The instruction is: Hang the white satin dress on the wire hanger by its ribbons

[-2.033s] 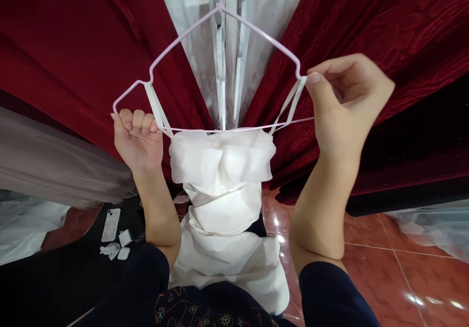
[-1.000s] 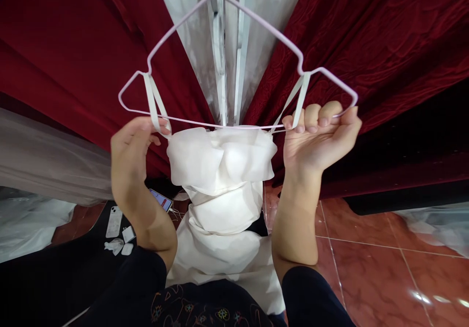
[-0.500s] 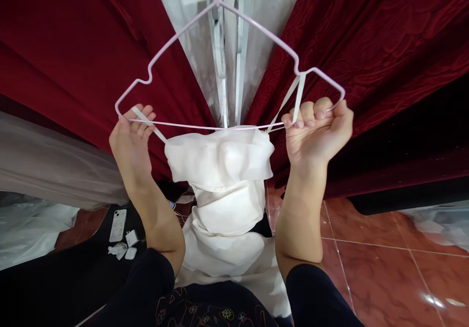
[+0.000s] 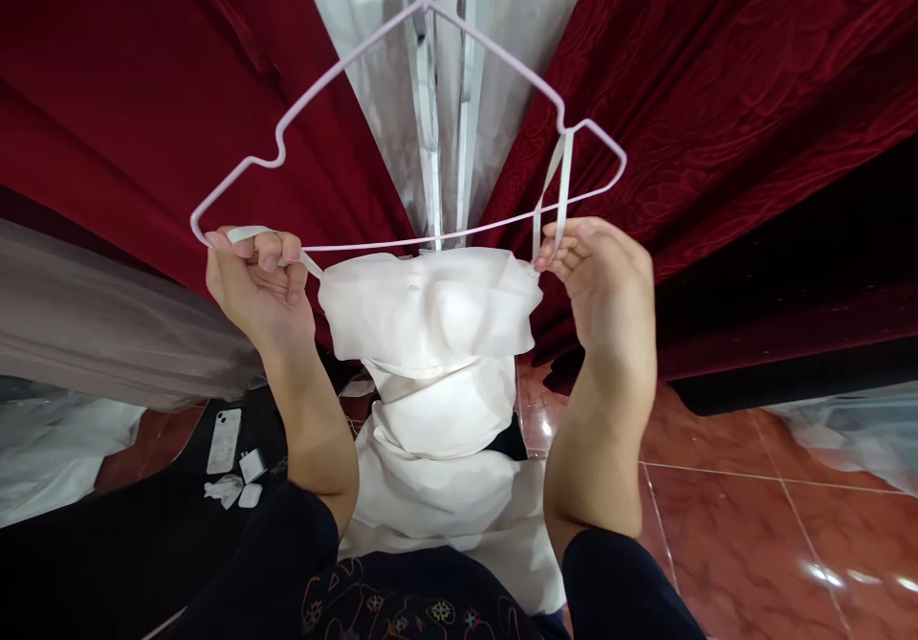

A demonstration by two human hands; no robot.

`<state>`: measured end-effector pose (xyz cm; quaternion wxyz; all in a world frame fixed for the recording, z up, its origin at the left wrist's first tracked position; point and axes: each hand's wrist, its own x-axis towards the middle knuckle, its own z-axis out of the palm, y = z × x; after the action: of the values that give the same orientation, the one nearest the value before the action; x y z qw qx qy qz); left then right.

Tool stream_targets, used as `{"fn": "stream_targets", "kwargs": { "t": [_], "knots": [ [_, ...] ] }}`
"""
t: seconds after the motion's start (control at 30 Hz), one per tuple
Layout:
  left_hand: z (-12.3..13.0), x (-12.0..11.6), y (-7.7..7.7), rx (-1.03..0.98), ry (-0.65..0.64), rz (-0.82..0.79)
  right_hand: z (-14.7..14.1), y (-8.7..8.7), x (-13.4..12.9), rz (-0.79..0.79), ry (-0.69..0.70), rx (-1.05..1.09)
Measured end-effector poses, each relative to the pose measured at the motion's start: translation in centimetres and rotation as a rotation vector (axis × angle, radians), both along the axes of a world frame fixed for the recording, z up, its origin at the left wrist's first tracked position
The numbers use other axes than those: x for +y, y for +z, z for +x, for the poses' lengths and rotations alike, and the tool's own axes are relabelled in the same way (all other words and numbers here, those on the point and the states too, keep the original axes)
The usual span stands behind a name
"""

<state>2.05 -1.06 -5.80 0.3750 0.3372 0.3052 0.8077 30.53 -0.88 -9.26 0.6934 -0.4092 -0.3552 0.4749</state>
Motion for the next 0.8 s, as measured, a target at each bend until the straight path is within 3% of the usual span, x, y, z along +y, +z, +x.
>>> {"fn": "stream_targets", "kwargs": {
  "t": [0.13, 0.3, 0.4, 0.53, 0.67, 0.8],
  "knots": [
    [-0.3, 0.1, 0.0, 0.02, -0.004, 0.032, 0.3, 1.9, -0.5, 0.102, -0.038, -0.121],
    [-0.5, 0.2, -0.3, 0.03, -0.058, -0.013, 1.8, 4.2, 2.2, 0.275, -0.013, 0.154],
    [-0.6, 0.2, -0.4, 0.037, -0.043, -0.005, 3.3, 3.2, 3.7, 0.242, -0.149, 0.29],
    [-0.5, 0.4, -0.2, 0.044, -0.002, 0.002, 4.2, 0.7, 3.9, -0.012, -0.376, 0.259],
    [-0.4, 0.6, -0.1, 0.023, -0.005, -0.065, 2.7, 0.3, 3.2, -0.069, -0.191, 0.188],
    [-0.6, 0.8, -0.6, -0.015, -0.059, -0.074, 0.8, 2.2, 2.5, 0.086, -0.148, 0.433]
  ]
}}
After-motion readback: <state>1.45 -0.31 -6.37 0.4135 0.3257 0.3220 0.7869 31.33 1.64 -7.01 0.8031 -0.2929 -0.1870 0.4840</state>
